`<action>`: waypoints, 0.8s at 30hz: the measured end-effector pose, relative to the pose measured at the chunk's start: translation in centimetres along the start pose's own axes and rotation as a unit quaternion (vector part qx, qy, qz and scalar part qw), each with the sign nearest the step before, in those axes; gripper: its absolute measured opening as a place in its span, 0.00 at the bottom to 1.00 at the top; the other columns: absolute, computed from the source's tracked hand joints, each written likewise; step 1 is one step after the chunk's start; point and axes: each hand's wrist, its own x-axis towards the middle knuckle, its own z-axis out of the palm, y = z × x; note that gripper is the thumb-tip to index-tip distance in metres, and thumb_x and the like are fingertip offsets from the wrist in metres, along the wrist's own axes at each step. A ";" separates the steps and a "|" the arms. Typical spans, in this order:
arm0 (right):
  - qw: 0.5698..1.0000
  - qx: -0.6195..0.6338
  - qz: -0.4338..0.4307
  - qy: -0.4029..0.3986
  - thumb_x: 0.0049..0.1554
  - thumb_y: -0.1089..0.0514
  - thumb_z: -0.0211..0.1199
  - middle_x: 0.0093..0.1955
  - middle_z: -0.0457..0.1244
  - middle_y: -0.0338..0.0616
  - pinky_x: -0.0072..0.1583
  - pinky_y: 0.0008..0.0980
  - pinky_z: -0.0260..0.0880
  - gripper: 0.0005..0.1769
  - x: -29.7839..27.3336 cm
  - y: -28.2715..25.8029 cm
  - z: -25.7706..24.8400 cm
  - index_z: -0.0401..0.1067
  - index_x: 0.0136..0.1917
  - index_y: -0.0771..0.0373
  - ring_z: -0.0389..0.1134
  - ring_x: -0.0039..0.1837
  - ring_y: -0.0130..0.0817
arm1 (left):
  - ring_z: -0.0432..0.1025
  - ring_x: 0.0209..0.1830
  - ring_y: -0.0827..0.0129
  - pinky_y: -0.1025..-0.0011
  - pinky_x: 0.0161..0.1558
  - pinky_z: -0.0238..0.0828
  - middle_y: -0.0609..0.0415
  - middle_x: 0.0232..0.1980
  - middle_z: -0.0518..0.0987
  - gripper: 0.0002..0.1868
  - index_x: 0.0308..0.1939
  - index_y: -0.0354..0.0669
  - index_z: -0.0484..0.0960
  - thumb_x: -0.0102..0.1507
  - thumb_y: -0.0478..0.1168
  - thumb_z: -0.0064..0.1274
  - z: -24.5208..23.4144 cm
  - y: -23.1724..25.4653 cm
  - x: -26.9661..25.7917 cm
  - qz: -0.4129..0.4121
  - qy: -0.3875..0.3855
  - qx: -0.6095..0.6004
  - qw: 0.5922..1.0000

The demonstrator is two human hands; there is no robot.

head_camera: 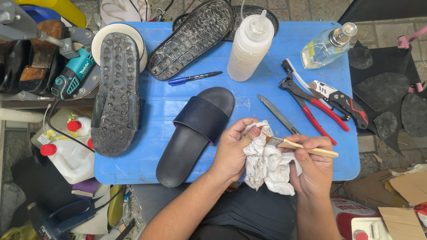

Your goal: The person applies a liquid adhesive to the sole and strap of a black slipper using a squeeze bottle and a brush. They spread the adhesive evenly across the textured sole and along the strap edges, then wipe the brush on a cloth between applications.

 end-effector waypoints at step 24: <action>0.987 -0.129 -0.078 -0.061 0.55 0.77 0.70 0.53 0.69 0.53 0.71 0.47 0.70 0.17 -0.1 -1.5 -1.3 0.67 0.47 0.60 0.69 0.69 0.51 | 0.74 0.44 0.75 0.75 0.46 0.72 0.53 0.44 0.82 0.11 0.50 0.33 0.83 0.66 0.36 0.58 0.2 8.2 -6.5 0.064 0.000 0.330 0.942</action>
